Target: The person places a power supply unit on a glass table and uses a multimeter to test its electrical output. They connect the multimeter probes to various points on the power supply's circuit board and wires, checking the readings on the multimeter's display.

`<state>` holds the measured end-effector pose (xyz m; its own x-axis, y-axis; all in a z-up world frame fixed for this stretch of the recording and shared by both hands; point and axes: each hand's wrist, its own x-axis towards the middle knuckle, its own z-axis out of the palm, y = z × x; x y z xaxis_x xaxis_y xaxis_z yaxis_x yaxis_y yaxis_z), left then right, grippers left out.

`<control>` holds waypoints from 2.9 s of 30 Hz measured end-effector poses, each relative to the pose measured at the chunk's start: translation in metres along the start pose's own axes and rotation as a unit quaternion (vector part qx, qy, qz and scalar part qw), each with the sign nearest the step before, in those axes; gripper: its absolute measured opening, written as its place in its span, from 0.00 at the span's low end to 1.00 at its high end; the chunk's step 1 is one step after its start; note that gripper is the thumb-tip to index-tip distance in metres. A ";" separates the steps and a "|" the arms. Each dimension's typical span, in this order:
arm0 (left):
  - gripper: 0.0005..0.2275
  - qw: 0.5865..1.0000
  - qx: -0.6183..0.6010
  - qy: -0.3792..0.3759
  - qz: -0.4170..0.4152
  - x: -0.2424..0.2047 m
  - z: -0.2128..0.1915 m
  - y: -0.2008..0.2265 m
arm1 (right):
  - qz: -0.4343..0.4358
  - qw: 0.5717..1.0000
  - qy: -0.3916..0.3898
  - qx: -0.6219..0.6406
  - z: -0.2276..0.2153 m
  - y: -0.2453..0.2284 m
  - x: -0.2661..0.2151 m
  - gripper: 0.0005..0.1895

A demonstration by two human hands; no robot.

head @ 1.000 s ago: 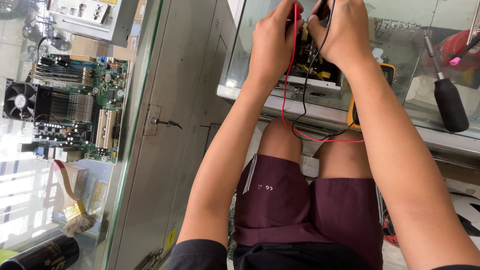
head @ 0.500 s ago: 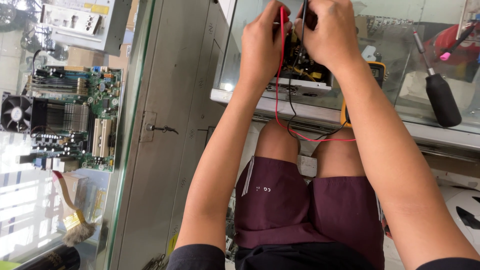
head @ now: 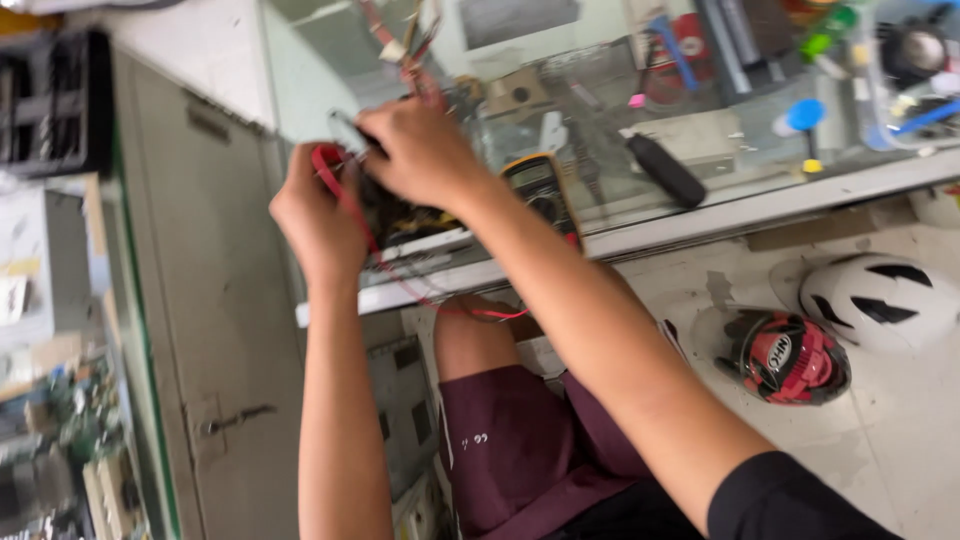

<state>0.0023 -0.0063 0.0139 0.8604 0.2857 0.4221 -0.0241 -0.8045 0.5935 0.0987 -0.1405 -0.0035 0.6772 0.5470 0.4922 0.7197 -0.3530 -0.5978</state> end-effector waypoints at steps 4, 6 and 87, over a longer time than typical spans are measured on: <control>0.07 1.000 -0.011 0.008 0.014 -0.002 0.003 -0.009 | 0.073 0.995 -0.011 0.060 -0.013 -0.012 -0.004 0.08; 0.06 1.000 -0.022 0.010 0.005 -0.004 0.002 -0.011 | 0.071 0.994 -0.015 0.079 -0.016 -0.015 -0.007 0.09; 0.04 0.996 -0.085 -0.019 0.020 -0.003 -0.005 0.006 | -0.059 0.997 0.026 0.042 0.004 0.008 -0.003 0.02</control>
<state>-0.0033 -0.0091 0.0197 0.8756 0.2317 0.4238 -0.1425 -0.7145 0.6850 0.1018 -0.1415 -0.0124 0.5975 0.5401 0.5926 0.7806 -0.2227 -0.5841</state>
